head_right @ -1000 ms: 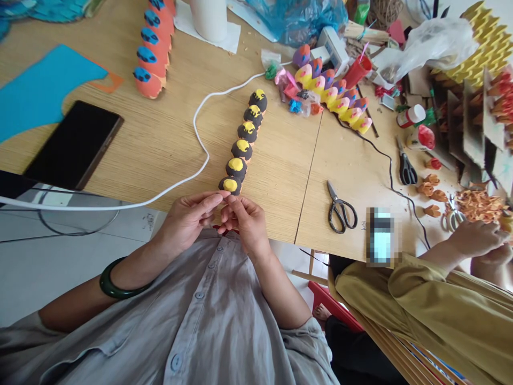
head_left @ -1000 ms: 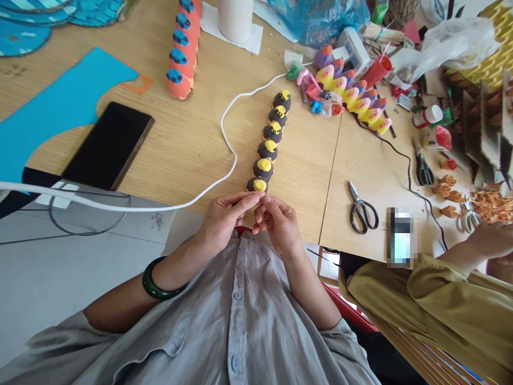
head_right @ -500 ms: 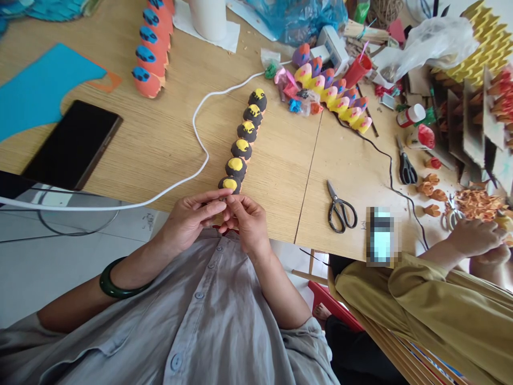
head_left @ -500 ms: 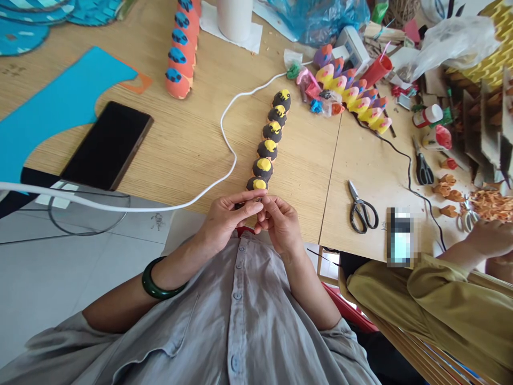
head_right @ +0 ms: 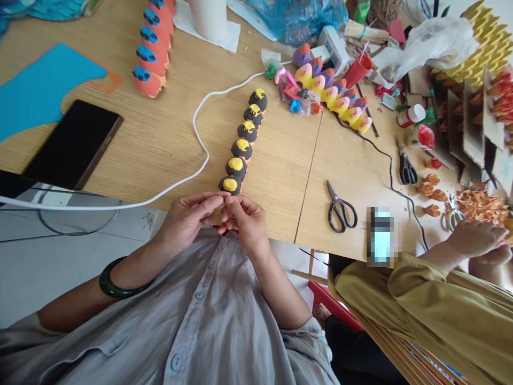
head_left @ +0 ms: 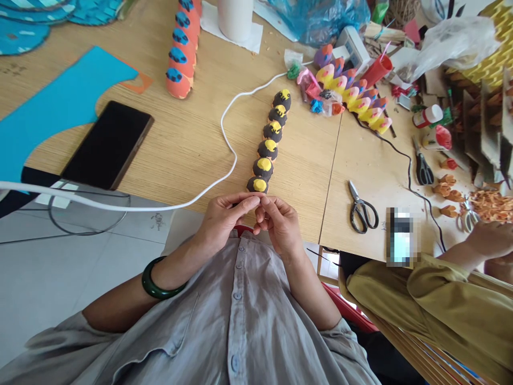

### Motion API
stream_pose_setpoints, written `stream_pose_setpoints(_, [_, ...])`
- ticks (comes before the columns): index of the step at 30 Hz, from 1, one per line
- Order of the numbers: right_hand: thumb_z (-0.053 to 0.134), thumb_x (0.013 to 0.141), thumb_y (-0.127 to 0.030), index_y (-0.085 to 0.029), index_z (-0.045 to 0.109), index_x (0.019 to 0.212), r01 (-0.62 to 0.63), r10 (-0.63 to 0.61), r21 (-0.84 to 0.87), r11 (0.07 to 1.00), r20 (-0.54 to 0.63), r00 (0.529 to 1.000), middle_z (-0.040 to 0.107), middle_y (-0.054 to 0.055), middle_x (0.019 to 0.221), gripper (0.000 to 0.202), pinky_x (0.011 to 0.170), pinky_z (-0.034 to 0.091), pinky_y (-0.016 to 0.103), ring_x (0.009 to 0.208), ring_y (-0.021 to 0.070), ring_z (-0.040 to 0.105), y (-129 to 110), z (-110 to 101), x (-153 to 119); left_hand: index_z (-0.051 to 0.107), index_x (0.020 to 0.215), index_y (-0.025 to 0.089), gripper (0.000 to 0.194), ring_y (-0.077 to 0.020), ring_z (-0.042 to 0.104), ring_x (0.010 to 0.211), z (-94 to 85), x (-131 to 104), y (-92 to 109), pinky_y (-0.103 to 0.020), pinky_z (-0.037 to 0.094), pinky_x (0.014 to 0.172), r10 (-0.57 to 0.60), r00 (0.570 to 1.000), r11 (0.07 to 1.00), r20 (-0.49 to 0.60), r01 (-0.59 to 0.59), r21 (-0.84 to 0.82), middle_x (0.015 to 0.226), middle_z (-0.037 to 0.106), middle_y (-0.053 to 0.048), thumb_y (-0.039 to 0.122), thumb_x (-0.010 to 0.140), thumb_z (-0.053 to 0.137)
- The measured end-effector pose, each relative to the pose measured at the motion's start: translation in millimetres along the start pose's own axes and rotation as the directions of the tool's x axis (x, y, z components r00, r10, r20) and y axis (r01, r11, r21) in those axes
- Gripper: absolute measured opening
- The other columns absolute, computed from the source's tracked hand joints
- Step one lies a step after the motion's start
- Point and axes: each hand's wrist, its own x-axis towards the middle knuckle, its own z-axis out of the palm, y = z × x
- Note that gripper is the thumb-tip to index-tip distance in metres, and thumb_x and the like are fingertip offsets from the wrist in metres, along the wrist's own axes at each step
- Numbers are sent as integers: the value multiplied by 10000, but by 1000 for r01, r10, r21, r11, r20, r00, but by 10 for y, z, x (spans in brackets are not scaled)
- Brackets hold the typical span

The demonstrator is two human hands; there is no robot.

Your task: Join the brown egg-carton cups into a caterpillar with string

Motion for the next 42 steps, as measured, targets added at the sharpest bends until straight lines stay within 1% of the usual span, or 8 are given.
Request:
stream_pose_setpoints(6, [843,758,-555,-193,660,719,9,-9,9,1000,-18,1000,586,-71,574,408,411,545,173,416,40,468,-11,-2,8,860,1074,239,357,-49,342,502,16,-3,57,-190,254,438,-23,998,999,66,25,-31,606,575,19,374,744,873])
stream_pose_setpoints(11, [838,769,-547,-192,655,711,11,-11,2,1000,-22,1000,593,-70,582,404,418,552,176,413,39,484,-7,-3,6,863,1020,222,317,-49,346,488,32,-5,69,-195,252,437,-40,999,997,37,42,-61,603,586,20,362,736,876])
stream_pose_setpoints(16, [819,780,-571,-192,683,751,-16,16,-29,999,-8,1000,600,-62,588,404,417,551,183,431,52,502,-19,13,-5,863,898,211,237,-76,437,525,29,4,43,-222,307,466,15,999,1000,-30,-15,-22,689,689,-24,396,750,869])
stream_pose_setpoints(19, [813,784,-580,-191,682,753,-20,20,-49,999,1,1000,614,-56,601,412,424,550,182,436,56,532,-22,12,-10,864,871,208,226,-74,426,527,27,3,51,-222,307,466,31,999,1000,-42,-31,1,683,687,-22,397,749,872])
stream_pose_setpoints(26, [828,782,-553,-195,669,728,4,-4,-32,999,3,1000,609,-61,609,395,439,562,185,437,53,538,-11,-13,-4,865,1027,225,364,-59,372,491,35,-17,82,-204,295,439,-51,999,998,17,51,-37,613,603,15,407,713,892])
stream_pose_setpoints(34, [805,801,-568,-193,680,754,-18,19,-45,999,14,1000,626,-51,609,398,439,553,184,442,55,523,-17,6,-18,866,864,215,219,-71,431,530,45,-3,77,-212,340,466,40,998,999,-53,-40,-7,704,701,-23,392,735,872])
stream_pose_setpoints(38, [825,784,-549,-193,684,747,-13,13,-50,999,5,1000,629,-51,615,385,440,551,181,437,52,530,-13,4,-20,868,878,213,226,-70,399,524,40,-3,84,-216,310,464,28,998,1000,-54,-28,3,647,646,-7,387,734,865])
stream_pose_setpoints(42, [832,764,-567,-201,693,779,-7,6,-63,998,-22,1000,614,-60,605,391,436,549,185,441,59,544,-6,-19,-10,864,1005,221,312,-56,319,507,54,-11,122,-205,262,456,-31,999,999,-27,30,-30,592,484,42,393,747,829])
